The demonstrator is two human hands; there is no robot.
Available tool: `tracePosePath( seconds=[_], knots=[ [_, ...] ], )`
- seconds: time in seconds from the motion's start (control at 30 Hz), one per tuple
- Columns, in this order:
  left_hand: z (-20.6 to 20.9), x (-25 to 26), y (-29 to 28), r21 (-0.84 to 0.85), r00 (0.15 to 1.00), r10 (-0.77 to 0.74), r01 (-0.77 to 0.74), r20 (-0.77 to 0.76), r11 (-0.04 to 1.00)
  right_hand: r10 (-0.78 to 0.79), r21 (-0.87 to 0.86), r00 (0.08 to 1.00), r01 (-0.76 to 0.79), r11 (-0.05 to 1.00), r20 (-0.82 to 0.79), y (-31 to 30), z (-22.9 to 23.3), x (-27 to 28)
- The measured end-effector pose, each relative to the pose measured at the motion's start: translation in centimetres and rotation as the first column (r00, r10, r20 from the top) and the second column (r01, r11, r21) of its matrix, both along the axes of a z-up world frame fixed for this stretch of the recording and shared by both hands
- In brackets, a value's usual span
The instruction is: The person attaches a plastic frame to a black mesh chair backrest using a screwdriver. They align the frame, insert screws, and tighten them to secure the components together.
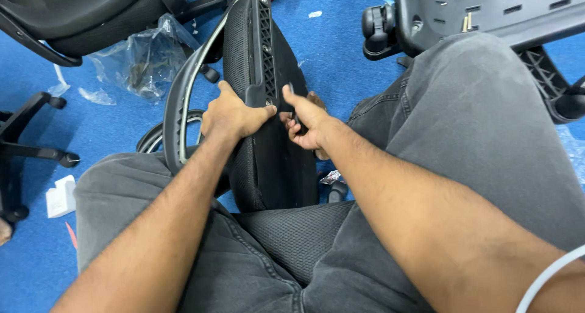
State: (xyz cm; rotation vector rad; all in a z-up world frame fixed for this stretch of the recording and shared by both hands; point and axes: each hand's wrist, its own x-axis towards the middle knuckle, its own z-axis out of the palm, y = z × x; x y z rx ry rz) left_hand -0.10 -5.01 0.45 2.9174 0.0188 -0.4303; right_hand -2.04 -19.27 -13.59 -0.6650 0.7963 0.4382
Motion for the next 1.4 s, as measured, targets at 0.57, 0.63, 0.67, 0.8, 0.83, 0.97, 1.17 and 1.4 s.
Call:
tracePosePath(
  seconds=[0.57,0.63,0.67,0.8,0.83,0.97,1.17,1.4],
  knots=[
    [-2.0,-3.1,2.6,-0.243,0.889,0.104,0.008,0.445,0.970,0.659,-0.908,0.751,-0.306,0.286,-0.046,-7.7,13.5,-4.4],
    [-2.6,-2.8,2.6,-0.254,0.879,0.169,-0.056,0.447,0.966,0.697,-0.948,0.714,-0.262,0.180,-0.065,-8.3,13.3,-5.3],
    [-2.8,-2.8,2.8,-0.258,0.871,0.202,-0.091,0.448,0.962,0.718,-0.961,0.692,-0.239,0.140,-0.068,-8.8,13.1,-5.8],
    [-1.8,-2.0,3.6,-0.240,0.896,0.161,-0.063,0.414,0.969,0.874,-0.982,0.485,0.180,-0.061,0.034,-10.8,12.6,-6.7],
    [-1.5,-2.0,3.8,-0.243,0.912,0.184,-0.098,0.365,0.965,0.865,-0.986,0.501,0.158,-0.057,0.031,-11.0,12.6,-6.8],
    [-1.1,-2.1,3.9,-0.303,0.920,0.228,-0.128,0.320,0.944,0.832,-0.988,0.555,0.133,-0.080,0.007,-10.8,13.4,-7.0],
    [-0.8,-1.1,4.2,-0.182,0.867,0.045,0.053,0.496,0.982,0.791,-0.979,0.609,0.124,-0.163,-0.054,-10.5,14.4,-7.6],
    [-0.4,-1.6,4.1,-0.157,0.892,0.034,0.041,0.450,0.987,0.790,-0.976,0.610,0.125,-0.179,-0.066,-10.2,13.8,-6.7]
  ],
)
